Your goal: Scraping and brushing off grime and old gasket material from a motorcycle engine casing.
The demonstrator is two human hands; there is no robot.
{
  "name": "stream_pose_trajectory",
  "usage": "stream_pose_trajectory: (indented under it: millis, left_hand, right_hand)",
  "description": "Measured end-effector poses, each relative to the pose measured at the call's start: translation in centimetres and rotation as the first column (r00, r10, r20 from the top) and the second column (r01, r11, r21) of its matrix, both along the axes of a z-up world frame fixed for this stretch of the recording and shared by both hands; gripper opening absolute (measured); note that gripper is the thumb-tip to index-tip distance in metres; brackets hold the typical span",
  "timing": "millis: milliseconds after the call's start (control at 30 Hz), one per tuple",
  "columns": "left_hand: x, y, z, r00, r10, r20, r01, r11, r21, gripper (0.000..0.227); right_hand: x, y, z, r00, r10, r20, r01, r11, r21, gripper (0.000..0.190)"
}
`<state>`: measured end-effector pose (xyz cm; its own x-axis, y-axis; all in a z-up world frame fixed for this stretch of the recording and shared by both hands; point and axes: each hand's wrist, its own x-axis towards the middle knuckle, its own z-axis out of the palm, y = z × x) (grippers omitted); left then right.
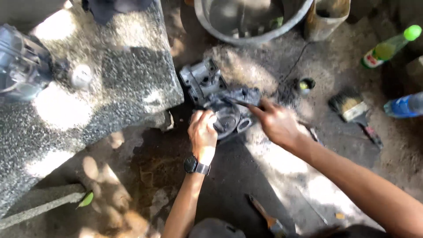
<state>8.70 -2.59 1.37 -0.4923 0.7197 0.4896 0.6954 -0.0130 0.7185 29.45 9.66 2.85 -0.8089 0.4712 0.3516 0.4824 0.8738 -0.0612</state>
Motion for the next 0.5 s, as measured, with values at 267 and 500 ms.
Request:
stream_pose_trajectory:
  millis: [267,500]
  left_hand:
    - [0.1,-0.2,-0.3,1.000,0.000,0.010,0.000,1.000,0.013,0.021]
    - [0.1,-0.2,0.2,1.000,-0.008,0.002,0.008,1.000,0.021,0.012]
  right_hand:
    - [-0.6,0.4,0.2,1.000,0.002,0.008,-0.001,0.988,-0.157,0.030]
    - [-0.2,0.2,7.6,0.869,-0.267,0.417,0.486,0.618,-0.618,0.035]
